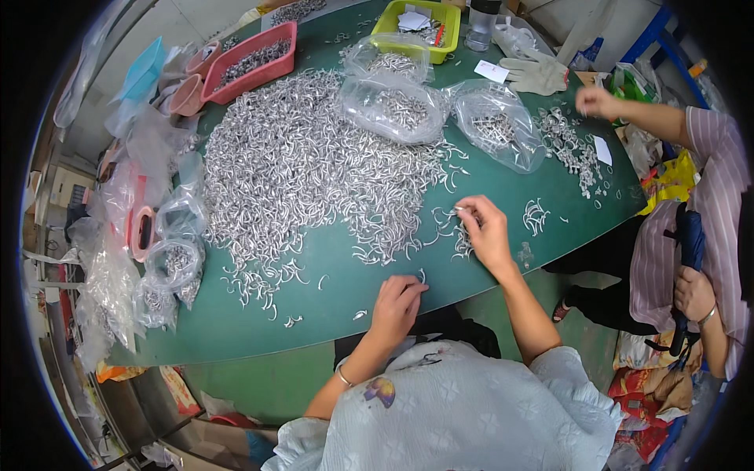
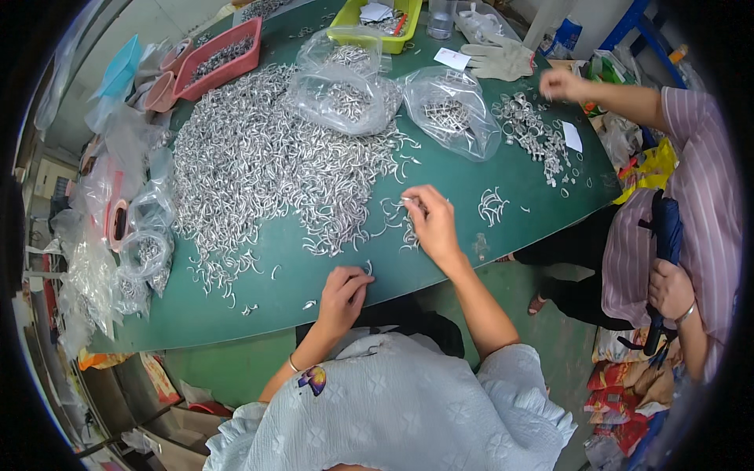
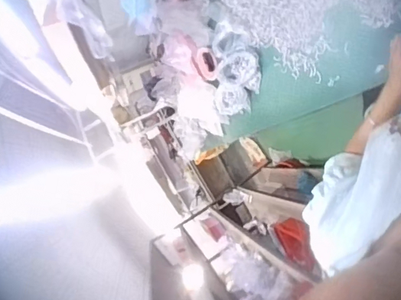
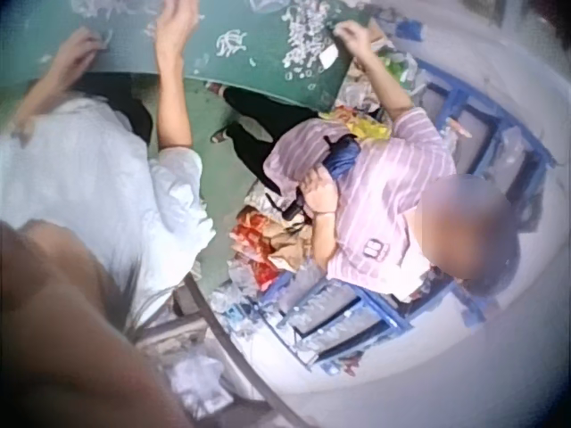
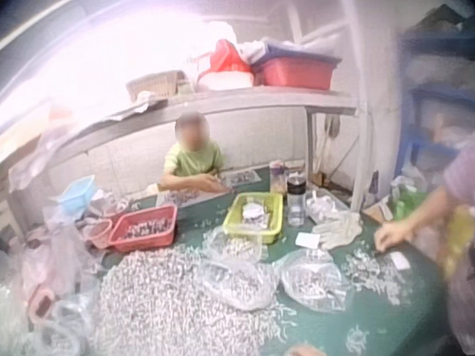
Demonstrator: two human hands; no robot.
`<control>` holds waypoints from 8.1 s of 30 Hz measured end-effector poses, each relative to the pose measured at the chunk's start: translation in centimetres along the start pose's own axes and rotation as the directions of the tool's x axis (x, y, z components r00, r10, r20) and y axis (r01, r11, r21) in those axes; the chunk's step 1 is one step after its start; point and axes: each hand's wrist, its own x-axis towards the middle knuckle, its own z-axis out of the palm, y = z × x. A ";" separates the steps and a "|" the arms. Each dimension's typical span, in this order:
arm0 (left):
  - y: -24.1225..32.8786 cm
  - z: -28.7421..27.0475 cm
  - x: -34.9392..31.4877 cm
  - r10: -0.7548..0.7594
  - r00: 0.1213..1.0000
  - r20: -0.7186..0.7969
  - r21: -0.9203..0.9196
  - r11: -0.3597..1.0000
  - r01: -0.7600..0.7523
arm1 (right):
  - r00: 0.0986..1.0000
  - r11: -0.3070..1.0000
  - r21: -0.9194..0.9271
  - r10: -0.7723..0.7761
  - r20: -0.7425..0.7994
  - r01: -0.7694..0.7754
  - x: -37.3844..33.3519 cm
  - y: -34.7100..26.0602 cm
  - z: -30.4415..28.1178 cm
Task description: The person picks up metal hooks from a pile on a green table, holds a group of them in their palm, and then places them into small plastic bags.
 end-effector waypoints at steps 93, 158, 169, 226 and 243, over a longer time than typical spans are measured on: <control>0.6 -0.9 1.1 -0.062 0.997 0.038 0.030 0.998 0.061 | 0.977 0.898 -0.398 -0.214 -0.018 0.189 0.0 -0.4 -4.7; 1.2 -1.1 0.4 -0.164 0.986 -0.026 0.137 0.977 0.166 | 0.902 0.775 -0.468 -0.407 0.144 0.425 -6.1 -2.5 1.0; 1.8 -1.4 0.6 -0.186 0.982 -0.014 0.181 0.966 0.185 | 0.914 0.800 -0.442 -0.362 0.184 0.406 -6.7 -2.1 1.0; 0.7 -0.4 0.0 -0.080 0.994 0.079 0.098 0.993 0.072 | 0.874 0.787 -0.416 -0.307 0.377 0.456 -5.9 -3.9 1.8; 1.0 -0.5 0.7 -0.037 0.995 0.093 0.178 0.984 0.020 | 0.978 0.957 -0.203 -0.203 0.050 0.209 -2.1 -1.5 -0.1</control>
